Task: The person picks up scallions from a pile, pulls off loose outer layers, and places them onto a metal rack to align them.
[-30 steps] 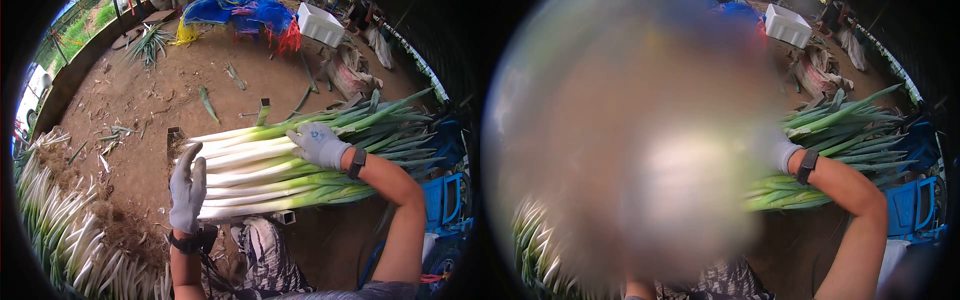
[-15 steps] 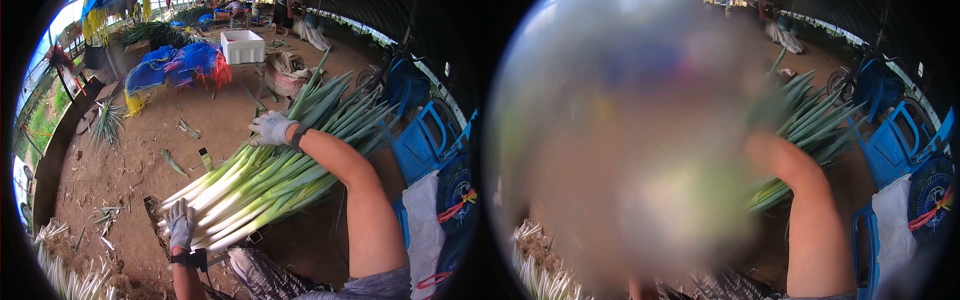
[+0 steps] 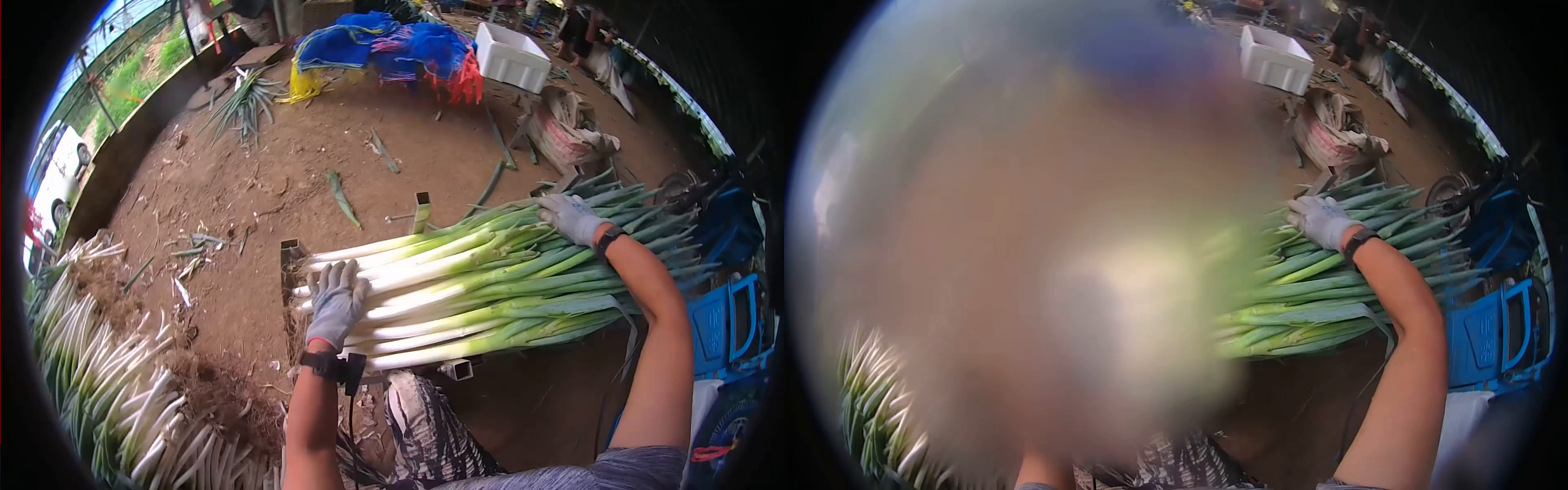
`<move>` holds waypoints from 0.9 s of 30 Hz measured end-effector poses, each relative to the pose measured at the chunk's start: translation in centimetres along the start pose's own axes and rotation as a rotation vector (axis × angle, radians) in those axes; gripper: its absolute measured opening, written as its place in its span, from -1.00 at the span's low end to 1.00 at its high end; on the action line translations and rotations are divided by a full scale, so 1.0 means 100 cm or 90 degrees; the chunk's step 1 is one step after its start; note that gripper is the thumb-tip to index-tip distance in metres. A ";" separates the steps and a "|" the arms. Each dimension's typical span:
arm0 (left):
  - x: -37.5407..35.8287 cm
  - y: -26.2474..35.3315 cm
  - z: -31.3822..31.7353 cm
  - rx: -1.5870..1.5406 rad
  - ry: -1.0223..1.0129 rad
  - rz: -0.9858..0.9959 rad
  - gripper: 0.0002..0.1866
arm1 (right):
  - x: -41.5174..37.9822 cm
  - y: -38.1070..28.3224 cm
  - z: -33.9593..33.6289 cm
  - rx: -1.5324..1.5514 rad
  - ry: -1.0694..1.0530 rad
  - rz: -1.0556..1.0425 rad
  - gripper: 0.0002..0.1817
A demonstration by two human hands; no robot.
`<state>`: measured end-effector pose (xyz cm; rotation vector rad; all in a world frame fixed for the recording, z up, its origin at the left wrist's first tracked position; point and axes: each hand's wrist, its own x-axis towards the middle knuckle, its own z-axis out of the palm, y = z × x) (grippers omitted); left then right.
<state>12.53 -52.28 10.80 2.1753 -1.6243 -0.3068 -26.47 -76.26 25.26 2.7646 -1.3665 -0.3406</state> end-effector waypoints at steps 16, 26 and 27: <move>-0.200 -0.090 -0.135 -0.311 0.116 -0.011 -0.53 | -0.080 -0.175 -0.070 0.112 0.140 -0.235 -0.52; -0.618 -0.158 0.040 -0.292 -0.263 -0.778 -0.49 | -0.132 -0.255 0.054 0.230 0.155 -0.379 -0.65; -0.649 -0.153 0.068 -0.319 -0.320 -0.818 -0.47 | -0.123 -0.247 0.064 0.347 0.113 -0.326 -0.66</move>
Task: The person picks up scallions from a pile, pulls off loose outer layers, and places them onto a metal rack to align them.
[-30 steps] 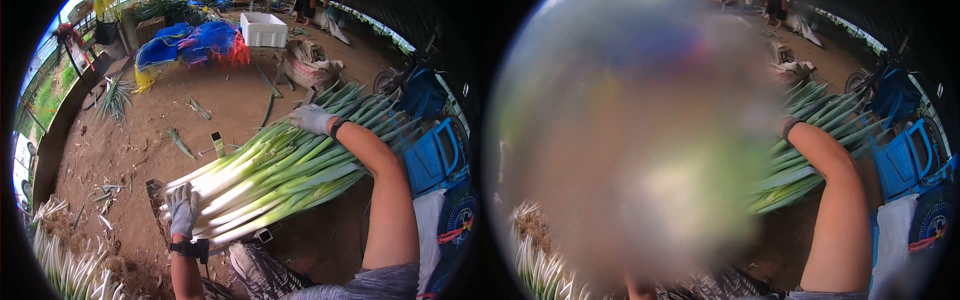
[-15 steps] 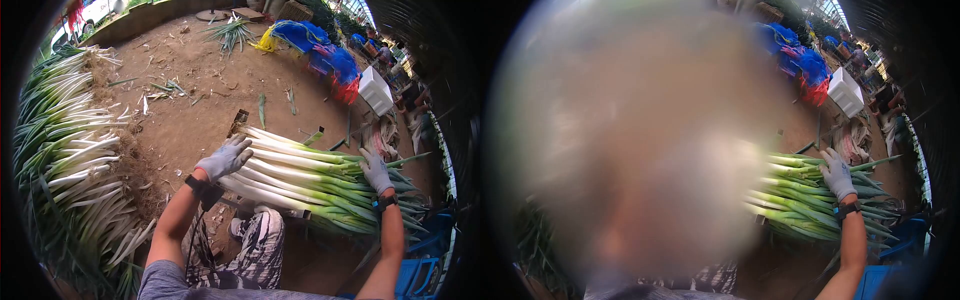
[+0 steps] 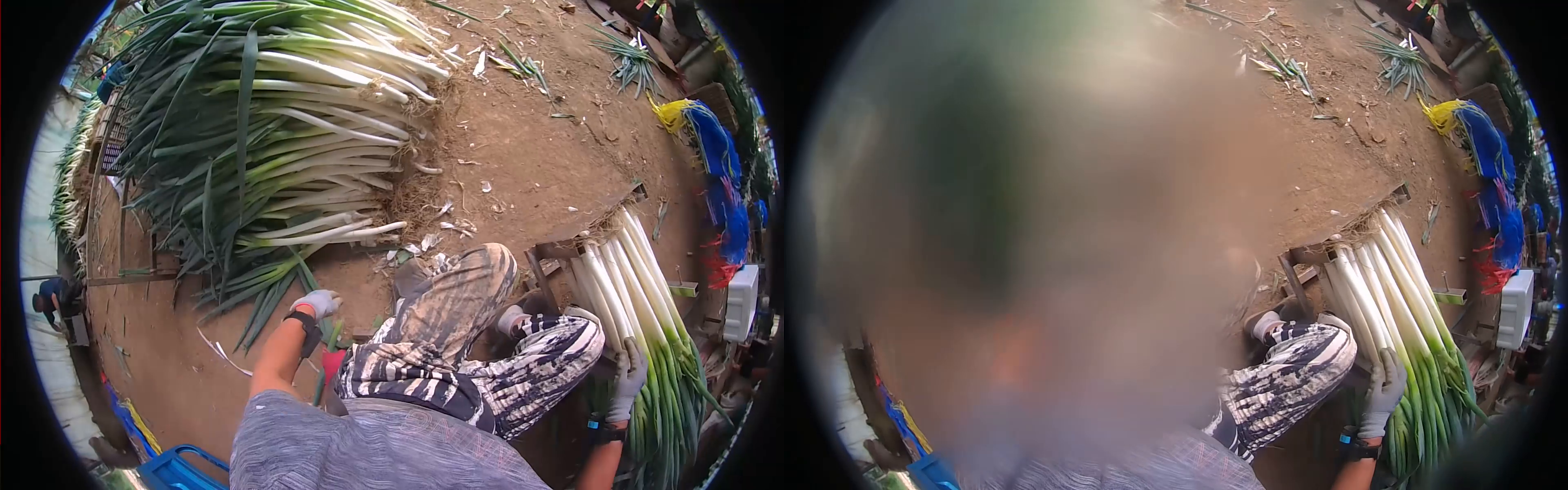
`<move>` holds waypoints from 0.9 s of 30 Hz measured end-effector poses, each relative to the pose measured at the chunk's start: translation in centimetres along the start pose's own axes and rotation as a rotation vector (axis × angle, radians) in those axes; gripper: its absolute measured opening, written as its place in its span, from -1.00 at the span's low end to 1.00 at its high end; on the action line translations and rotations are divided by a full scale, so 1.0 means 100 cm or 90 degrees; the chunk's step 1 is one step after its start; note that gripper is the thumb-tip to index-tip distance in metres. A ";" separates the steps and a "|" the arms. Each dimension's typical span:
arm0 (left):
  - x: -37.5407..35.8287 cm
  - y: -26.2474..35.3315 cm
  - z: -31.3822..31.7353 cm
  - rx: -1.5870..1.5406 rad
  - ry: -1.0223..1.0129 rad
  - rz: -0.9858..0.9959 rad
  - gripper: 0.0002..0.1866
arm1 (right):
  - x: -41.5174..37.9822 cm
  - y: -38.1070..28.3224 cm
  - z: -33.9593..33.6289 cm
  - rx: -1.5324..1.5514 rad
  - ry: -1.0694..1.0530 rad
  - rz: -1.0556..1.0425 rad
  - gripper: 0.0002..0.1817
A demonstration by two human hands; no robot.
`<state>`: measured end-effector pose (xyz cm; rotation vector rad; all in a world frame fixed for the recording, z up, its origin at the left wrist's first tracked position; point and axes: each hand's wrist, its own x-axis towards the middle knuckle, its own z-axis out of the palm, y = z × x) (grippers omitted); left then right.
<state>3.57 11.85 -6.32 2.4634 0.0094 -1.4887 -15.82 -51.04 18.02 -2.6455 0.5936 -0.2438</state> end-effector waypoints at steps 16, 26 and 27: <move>0.071 0.011 0.010 -0.072 0.292 0.027 -0.37 | 0.032 0.037 0.008 0.086 0.059 0.242 -0.67; 0.105 0.028 -0.100 0.085 0.456 -0.044 -0.32 | 0.032 0.032 0.010 0.047 0.068 0.276 -0.67; 0.108 0.031 -0.095 0.109 0.473 -0.046 -0.35 | 0.032 0.033 0.008 0.015 0.057 0.270 -0.66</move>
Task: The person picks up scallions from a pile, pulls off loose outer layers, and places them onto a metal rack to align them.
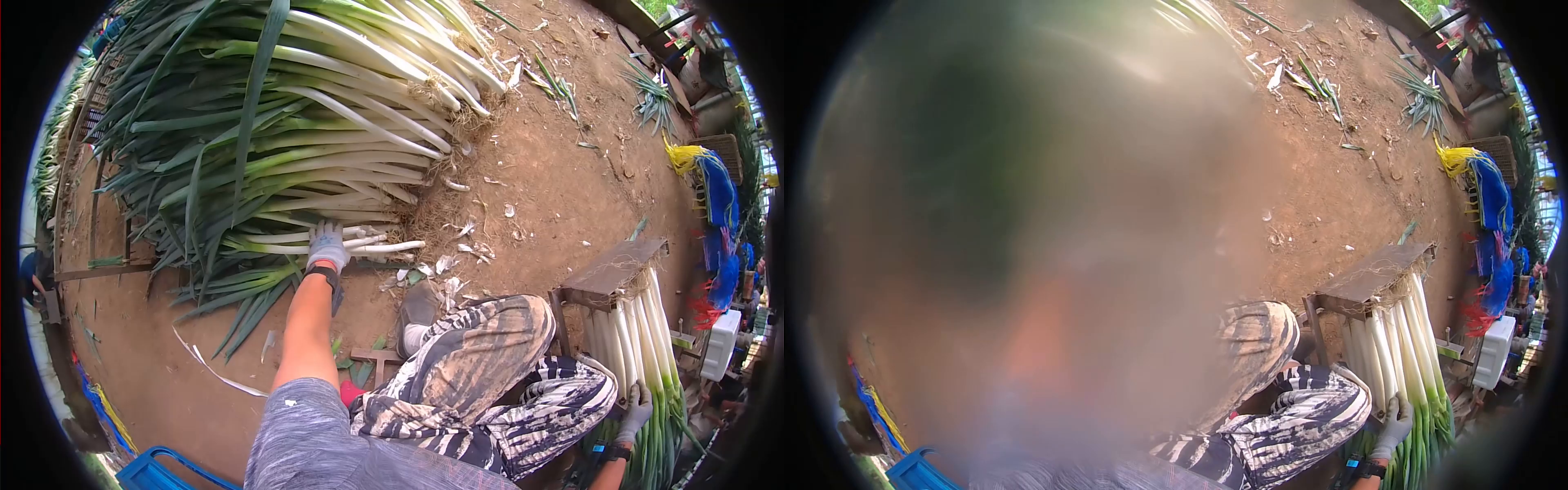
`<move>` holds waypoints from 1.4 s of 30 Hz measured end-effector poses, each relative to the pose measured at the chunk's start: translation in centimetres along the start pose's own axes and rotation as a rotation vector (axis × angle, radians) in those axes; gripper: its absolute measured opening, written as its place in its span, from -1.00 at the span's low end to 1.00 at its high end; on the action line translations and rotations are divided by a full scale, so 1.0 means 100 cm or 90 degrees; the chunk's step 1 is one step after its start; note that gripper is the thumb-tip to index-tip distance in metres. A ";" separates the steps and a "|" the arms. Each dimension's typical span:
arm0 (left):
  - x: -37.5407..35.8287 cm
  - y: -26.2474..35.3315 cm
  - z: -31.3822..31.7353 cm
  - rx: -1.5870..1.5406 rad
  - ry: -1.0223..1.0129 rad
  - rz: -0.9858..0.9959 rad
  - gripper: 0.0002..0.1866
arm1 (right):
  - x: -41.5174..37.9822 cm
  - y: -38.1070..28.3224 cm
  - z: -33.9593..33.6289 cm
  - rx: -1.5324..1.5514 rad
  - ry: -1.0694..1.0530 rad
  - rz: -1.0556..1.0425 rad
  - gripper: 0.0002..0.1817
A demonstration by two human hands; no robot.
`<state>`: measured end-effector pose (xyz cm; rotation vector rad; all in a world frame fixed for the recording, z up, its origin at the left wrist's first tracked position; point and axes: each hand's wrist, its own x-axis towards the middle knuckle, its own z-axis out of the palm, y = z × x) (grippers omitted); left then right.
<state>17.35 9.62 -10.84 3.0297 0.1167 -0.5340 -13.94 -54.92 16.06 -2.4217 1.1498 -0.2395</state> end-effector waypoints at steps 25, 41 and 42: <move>-0.065 0.031 0.022 -0.193 -0.084 0.219 -0.61 | 0.017 0.038 -0.007 0.048 -0.007 0.044 -0.65; -0.046 0.016 0.040 -0.050 -0.131 0.100 -0.48 | 0.013 0.032 -0.002 0.075 -0.010 0.034 -0.63; -0.050 0.011 0.048 -0.110 -0.071 0.117 -0.51 | 0.012 0.035 -0.007 0.076 -0.013 0.043 -0.63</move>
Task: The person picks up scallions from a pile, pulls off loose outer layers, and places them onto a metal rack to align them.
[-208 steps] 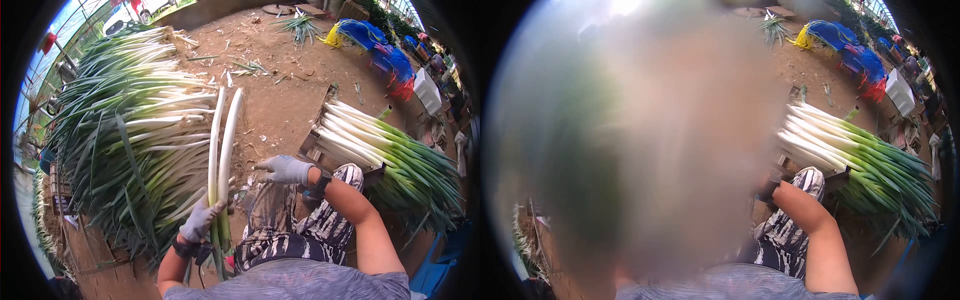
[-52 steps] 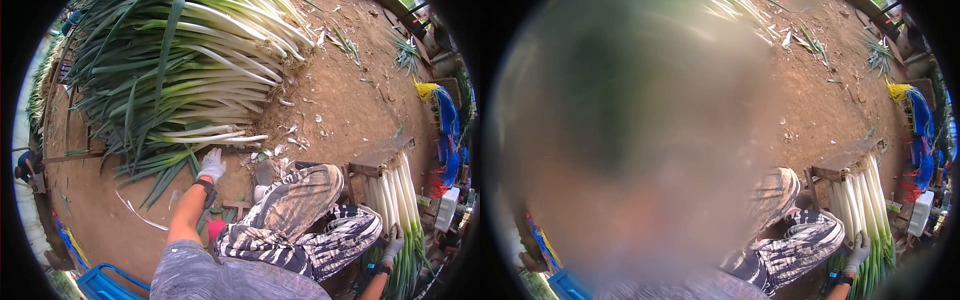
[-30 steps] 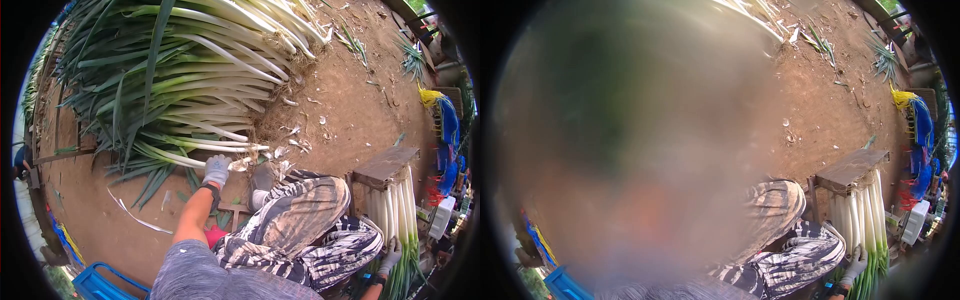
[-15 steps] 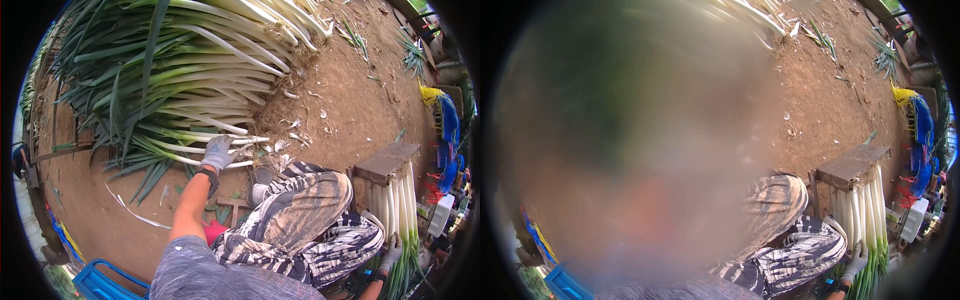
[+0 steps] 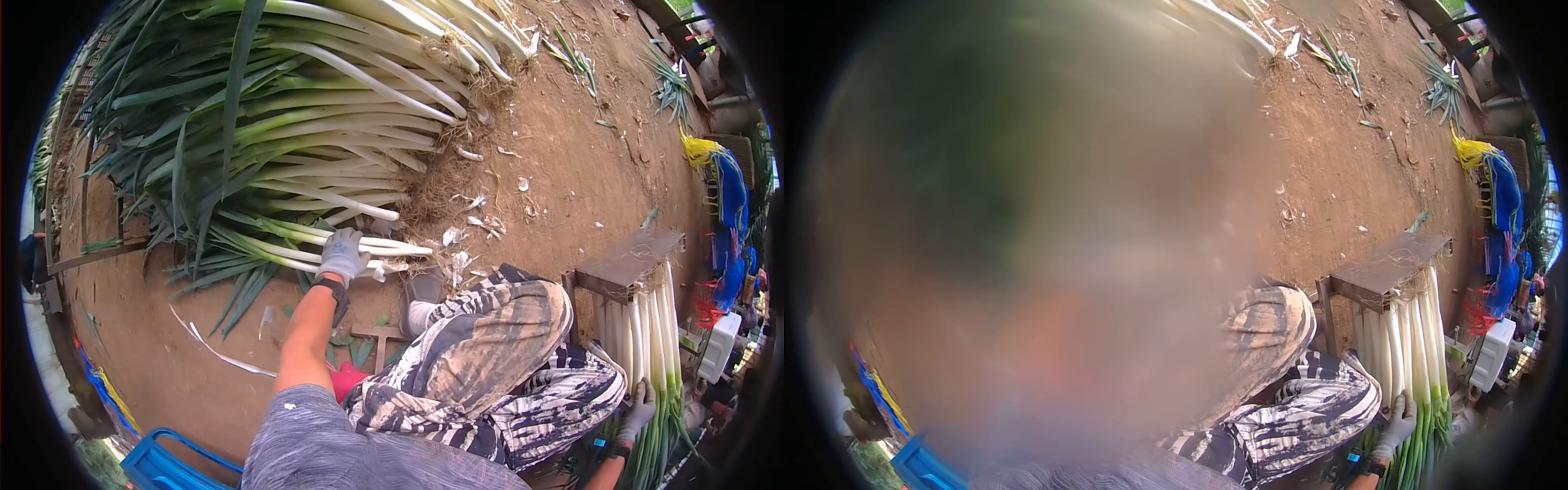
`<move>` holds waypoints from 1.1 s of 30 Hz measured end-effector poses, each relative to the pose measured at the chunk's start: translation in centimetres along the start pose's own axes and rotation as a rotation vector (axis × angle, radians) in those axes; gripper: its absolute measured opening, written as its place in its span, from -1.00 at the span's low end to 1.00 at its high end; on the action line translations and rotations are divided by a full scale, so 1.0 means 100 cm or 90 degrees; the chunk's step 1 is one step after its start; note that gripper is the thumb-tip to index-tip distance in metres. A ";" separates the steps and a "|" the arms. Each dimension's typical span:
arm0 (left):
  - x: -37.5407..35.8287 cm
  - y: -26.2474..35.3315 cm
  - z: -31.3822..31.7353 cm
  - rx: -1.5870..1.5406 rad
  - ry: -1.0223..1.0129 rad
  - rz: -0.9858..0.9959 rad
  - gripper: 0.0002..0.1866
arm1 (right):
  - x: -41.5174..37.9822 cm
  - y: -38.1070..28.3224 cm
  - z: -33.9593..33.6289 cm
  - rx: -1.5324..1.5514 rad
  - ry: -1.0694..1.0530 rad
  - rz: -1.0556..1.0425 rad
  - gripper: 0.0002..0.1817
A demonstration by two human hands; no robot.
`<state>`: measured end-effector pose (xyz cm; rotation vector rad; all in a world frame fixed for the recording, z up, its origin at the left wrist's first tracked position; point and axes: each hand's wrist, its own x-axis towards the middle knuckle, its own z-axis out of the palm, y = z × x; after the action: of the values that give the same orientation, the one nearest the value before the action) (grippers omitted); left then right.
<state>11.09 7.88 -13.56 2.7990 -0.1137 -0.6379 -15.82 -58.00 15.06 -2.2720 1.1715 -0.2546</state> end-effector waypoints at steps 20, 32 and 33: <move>-0.016 0.048 0.061 0.073 -0.132 0.100 -0.80 | -0.007 -0.016 0.010 -0.072 0.037 -0.042 -0.68; 0.004 0.037 0.134 -1.061 -0.191 -0.333 -0.75 | -0.015 -0.027 0.017 -0.091 0.080 -0.060 -0.74; 0.006 0.035 0.137 -1.082 -0.223 -0.371 -0.72 | -0.013 -0.025 0.017 -0.080 0.080 -0.065 -0.74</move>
<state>5.58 1.09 -24.73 1.0274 0.7950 -0.7552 -14.21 -55.16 15.18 -2.4607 1.1641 -0.3774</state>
